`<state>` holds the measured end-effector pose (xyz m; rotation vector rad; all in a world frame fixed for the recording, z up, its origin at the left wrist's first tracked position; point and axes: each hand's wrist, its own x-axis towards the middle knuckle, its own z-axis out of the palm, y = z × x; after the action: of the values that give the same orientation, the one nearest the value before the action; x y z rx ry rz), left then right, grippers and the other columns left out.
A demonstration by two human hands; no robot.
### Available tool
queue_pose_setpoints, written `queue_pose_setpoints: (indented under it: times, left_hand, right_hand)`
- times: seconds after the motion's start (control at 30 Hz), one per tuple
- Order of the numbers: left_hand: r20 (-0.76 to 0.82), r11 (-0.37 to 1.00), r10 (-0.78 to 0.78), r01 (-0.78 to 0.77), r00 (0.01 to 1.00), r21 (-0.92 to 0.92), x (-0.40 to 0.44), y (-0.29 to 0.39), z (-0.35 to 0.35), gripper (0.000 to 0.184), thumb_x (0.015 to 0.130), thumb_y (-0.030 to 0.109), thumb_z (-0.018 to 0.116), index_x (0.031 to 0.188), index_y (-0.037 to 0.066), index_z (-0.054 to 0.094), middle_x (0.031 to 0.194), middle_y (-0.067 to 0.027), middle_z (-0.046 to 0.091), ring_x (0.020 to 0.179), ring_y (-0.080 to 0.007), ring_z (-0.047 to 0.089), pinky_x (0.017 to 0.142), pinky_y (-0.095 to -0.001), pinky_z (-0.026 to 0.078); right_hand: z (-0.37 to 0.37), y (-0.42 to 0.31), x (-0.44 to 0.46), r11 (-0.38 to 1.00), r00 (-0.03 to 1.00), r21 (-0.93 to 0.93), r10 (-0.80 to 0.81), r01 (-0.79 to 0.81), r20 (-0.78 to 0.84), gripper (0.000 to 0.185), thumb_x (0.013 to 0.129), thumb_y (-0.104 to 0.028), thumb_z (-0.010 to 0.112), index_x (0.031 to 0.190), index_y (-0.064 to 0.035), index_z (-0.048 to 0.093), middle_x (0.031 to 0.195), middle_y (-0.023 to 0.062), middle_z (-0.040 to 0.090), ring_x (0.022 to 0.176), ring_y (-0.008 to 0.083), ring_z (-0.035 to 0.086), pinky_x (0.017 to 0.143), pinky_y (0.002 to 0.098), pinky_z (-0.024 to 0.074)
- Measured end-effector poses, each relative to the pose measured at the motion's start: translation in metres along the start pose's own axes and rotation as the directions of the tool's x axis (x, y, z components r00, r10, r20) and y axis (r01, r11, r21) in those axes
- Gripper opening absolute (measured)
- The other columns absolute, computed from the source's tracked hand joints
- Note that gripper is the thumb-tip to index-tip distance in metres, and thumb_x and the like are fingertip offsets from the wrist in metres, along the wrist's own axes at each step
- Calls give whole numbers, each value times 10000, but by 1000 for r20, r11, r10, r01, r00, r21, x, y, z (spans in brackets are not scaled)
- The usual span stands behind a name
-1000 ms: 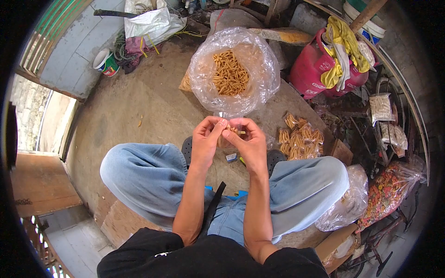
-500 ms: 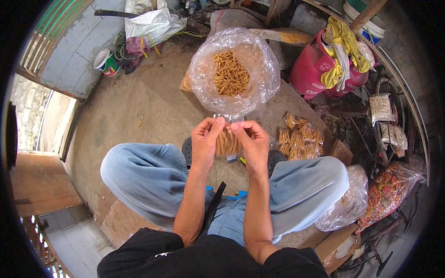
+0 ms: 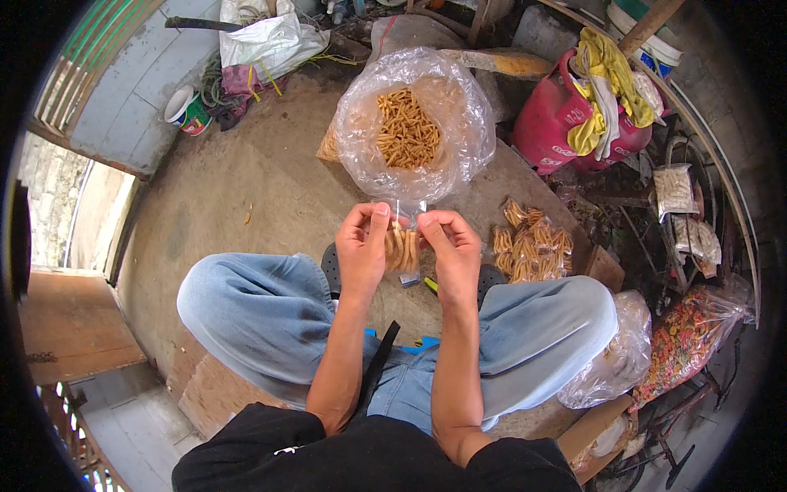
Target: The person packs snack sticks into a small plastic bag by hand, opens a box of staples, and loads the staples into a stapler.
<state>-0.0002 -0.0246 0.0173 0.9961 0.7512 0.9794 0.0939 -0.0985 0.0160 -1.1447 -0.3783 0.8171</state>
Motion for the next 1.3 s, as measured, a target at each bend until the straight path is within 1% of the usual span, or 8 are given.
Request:
queue_pose_setpoints:
  times: [0.13, 0.23, 0.3, 0.53, 0.83, 0.9, 1.03, 1.3]
  left_hand:
    - [9, 994, 28, -29, 1000, 103, 2, -7, -6, 174, 951, 184, 563, 906, 18, 591, 811, -50, 660, 727, -65, 604, 655, -208, 486]
    - [9, 995, 57, -57, 998, 86, 1, -5, -4, 179, 944, 189, 579, 891, 19, 592, 778, -16, 636, 701, -43, 576, 627, -189, 461]
    - [13, 987, 88, -89, 996, 137, 0, -1, -4, 185, 939, 180, 588, 890, 2, 599, 768, 8, 612, 693, -31, 538, 618, -183, 436]
    - [35, 975, 66, -72, 997, 212, -2, 2, -5, 179, 940, 165, 580, 873, 1, 605, 752, 16, 600, 681, -27, 523, 614, -180, 428]
    - [189, 1000, 25, -21, 982, -23, 0, 6, -10, 110, 911, 112, 615, 918, 2, 614, 786, 1, 621, 705, -30, 548, 627, -171, 430]
    - [265, 981, -160, 183, 951, -65, 0, 13, -12, 112, 880, 72, 637, 963, -3, 633, 858, -13, 640, 780, -66, 586, 722, -209, 466]
    - [275, 981, -181, 193, 944, -17, 1, 8, -16, 129, 864, 46, 646, 978, -16, 647, 891, -40, 662, 808, -74, 602, 736, -216, 477]
    - [131, 996, -53, 42, 990, 82, 0, 5, -10, 88, 867, 66, 656, 898, -16, 663, 825, -7, 653, 742, -36, 565, 653, -177, 444]
  right_hand:
    - [3, -2, 0, 1000, 1000, 27, -8, 8, -5, 111, 890, -142, 643, 926, -38, 655, 850, -1, 637, 784, 68, 564, 689, 231, 445]
    - [12, -8, -3, 999, 999, 21, 29, -28, -35, 111, 865, -107, 667, 946, -32, 653, 855, 3, 639, 791, 66, 568, 696, 225, 451]
    - [13, -11, -5, 995, 996, -89, 52, -45, 78, 127, 832, -59, 693, 946, -16, 659, 875, 12, 645, 794, 68, 578, 712, 216, 459]
    - [6, -2, -2, 999, 998, -48, 26, -23, 62, 118, 822, -14, 688, 937, 10, 673, 895, 35, 665, 799, 77, 598, 733, 206, 472]
    - [3, -3, -3, 998, 1000, -59, 15, -14, 12, 126, 834, -9, 673, 958, 17, 671, 897, 43, 668, 816, 80, 601, 750, 213, 473]
    - [2, -5, -3, 999, 1000, -48, 8, -7, 22, 128, 835, -12, 672, 960, 14, 670, 898, 43, 669, 816, 80, 600, 751, 213, 472]
    - [1, -8, -3, 999, 998, -40, 8, -5, 57, 122, 835, -14, 671, 955, 10, 671, 898, 39, 668, 820, 81, 598, 751, 214, 471]
    - [11, -13, -6, 994, 998, -104, 33, -27, 60, 135, 814, 0, 690, 948, 8, 670, 911, 46, 671, 836, 86, 602, 740, 216, 480]
